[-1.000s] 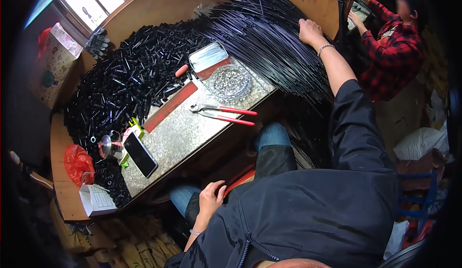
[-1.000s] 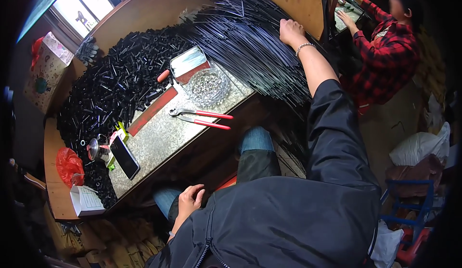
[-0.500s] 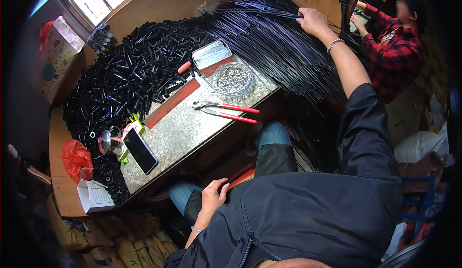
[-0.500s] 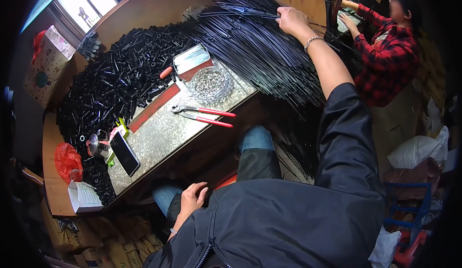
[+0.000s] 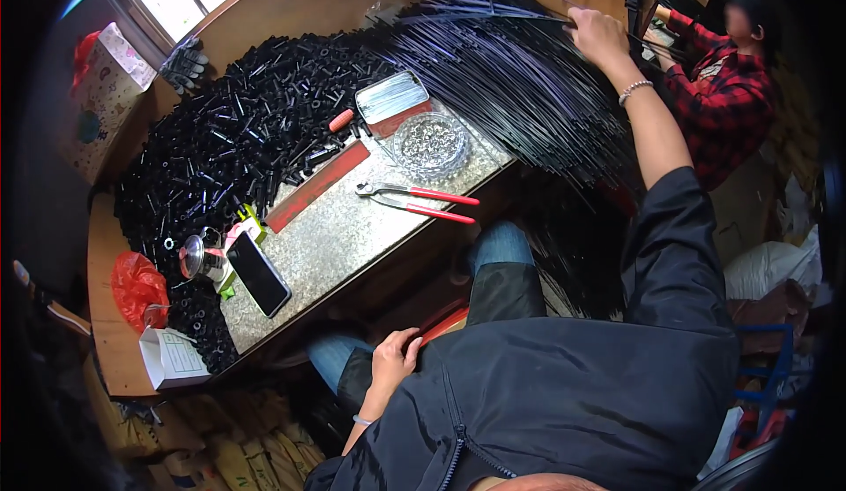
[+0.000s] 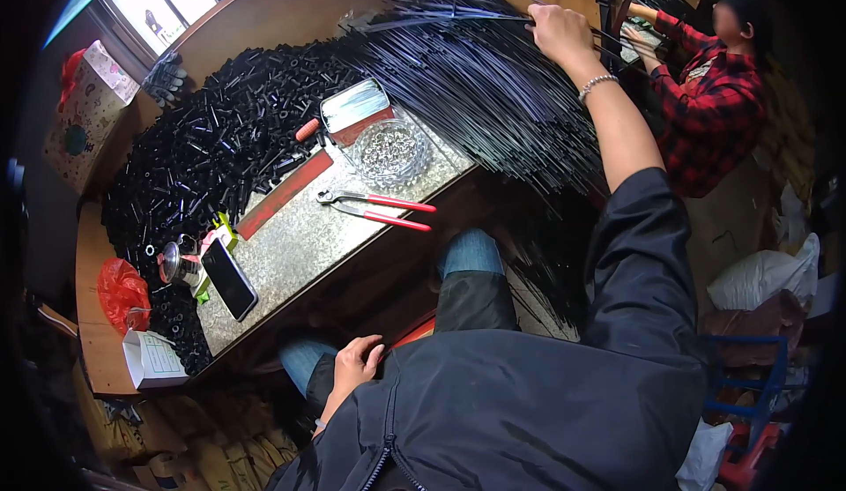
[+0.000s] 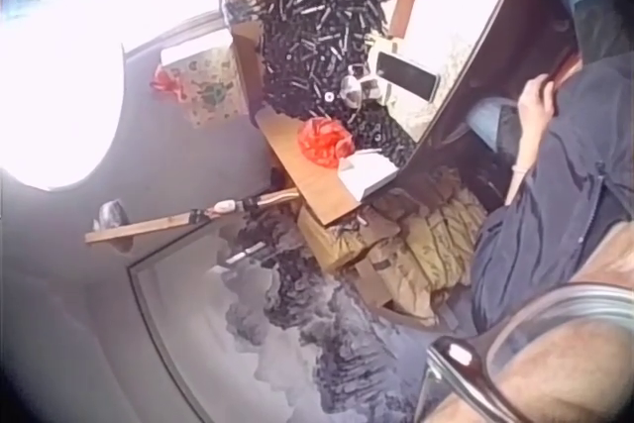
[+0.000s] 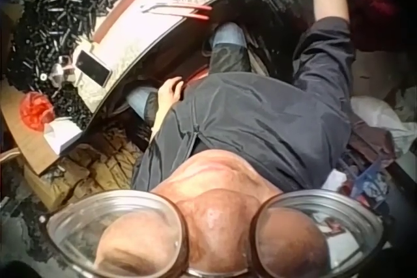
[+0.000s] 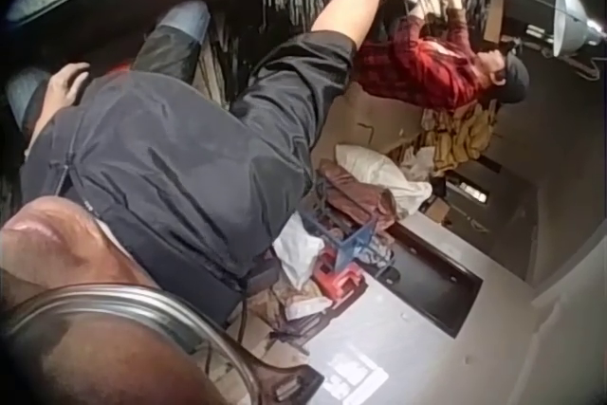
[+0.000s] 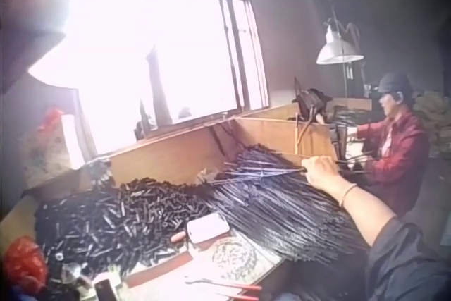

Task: Assembling plastic components onto bundles of cables at a workbench and securing them with pliers.

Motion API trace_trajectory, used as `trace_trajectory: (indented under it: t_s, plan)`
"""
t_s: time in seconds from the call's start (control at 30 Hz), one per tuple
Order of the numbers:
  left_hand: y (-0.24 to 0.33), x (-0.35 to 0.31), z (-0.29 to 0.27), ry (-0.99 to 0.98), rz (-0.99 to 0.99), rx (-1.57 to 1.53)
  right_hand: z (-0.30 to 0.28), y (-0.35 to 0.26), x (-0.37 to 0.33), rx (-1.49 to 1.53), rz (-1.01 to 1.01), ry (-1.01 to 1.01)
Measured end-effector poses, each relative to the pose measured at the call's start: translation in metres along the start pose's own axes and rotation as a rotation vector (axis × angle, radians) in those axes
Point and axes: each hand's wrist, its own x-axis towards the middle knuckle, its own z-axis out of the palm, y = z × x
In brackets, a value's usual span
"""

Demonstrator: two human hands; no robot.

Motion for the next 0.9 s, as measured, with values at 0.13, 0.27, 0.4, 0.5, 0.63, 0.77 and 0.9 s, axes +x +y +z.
trace_trajectory:
  t_s: [0.13, 0.27, 0.4, 0.5, 0.63, 0.77, 0.9]
  plan:
    - [0.002, 0.002, 0.001, -0.016, 0.017, -0.004, -0.001, 0.009, 0.006, 0.083, 0.034, -0.13]
    - [0.005, 0.002, 0.0, -0.03, -0.022, -0.007, 0.008, -0.008, 0.022, 0.399, -0.023, 0.039]
    - [0.009, 0.011, -0.003, -0.042, 0.066, -0.001, 0.014, -0.022, 0.033, 0.535, -0.069, 0.106]
    - [0.018, 0.021, -0.01, -0.046, 0.052, 0.002, 0.007, -0.046, 0.046, 0.554, -0.102, 0.157]
    - [0.028, 0.029, -0.025, 0.016, 0.117, 0.012, -0.021, -0.09, 0.052, 0.636, -0.142, 0.182]
    - [0.051, 0.058, -0.052, 0.166, 0.318, 0.012, -0.037, -0.119, 0.061, 0.669, -0.242, 0.356]
    - [0.08, 0.115, -0.118, 0.501, 0.458, 0.178, -0.085, -0.162, 0.036, 0.617, -0.31, 0.293]
